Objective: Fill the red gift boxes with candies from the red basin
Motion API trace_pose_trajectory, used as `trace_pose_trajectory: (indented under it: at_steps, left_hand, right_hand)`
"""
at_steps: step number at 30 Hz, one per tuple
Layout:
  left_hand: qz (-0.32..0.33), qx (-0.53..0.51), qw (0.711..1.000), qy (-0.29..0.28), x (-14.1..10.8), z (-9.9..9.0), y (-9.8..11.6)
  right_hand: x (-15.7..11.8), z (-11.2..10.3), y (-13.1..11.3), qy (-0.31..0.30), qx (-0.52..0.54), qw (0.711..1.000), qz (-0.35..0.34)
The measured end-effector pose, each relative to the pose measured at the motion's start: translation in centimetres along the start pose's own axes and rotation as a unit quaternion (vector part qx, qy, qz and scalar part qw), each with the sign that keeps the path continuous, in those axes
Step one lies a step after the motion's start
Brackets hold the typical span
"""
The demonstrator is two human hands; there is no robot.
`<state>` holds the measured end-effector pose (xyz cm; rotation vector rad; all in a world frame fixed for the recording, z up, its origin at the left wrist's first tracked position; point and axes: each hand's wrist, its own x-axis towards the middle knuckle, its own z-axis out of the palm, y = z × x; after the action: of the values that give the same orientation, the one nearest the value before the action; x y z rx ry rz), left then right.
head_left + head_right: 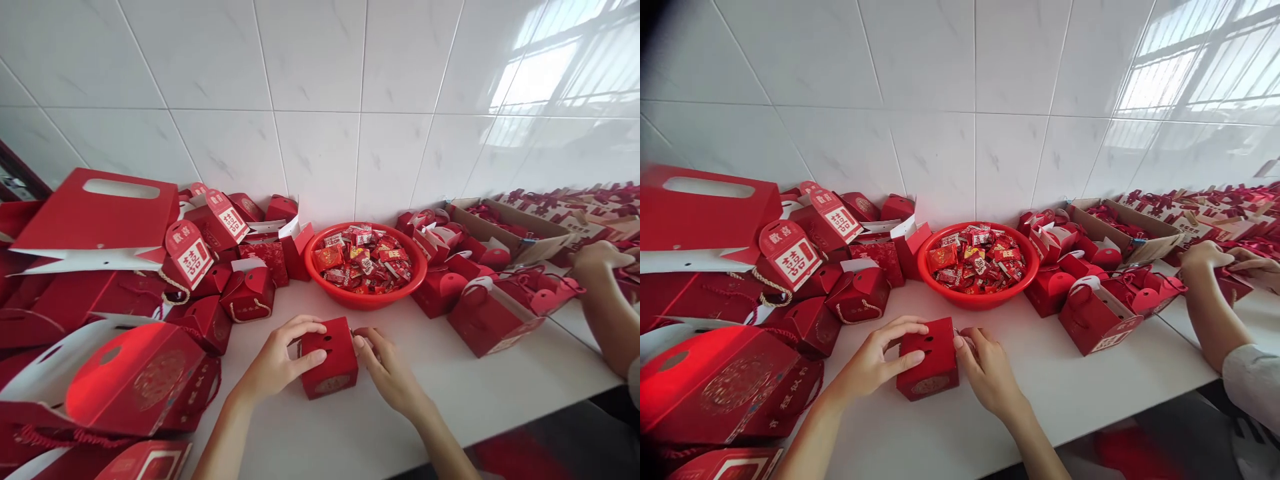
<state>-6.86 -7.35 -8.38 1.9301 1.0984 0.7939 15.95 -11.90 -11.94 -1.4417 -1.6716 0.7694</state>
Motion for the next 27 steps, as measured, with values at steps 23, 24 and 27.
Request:
trace_pose_trajectory:
  at_steps: [23,24,27]
  left_hand:
    - [0.007,-0.081,0.996,-0.037,-0.3,12.9,4.7]
    - [0.003,-0.087,0.995,-0.039,-0.2,13.7,5.0]
    - [0.006,-0.098,0.995,-0.023,0.7,16.0,5.8]
  right_hand:
    - [-3.1,-10.6,1.5,0.296,-0.023,0.953,0.065]
    - [-3.1,-11.2,1.9,0.325,-0.044,0.942,0.07]
    - [-2.9,-12.4,3.1,0.379,-0.103,0.918,0.047]
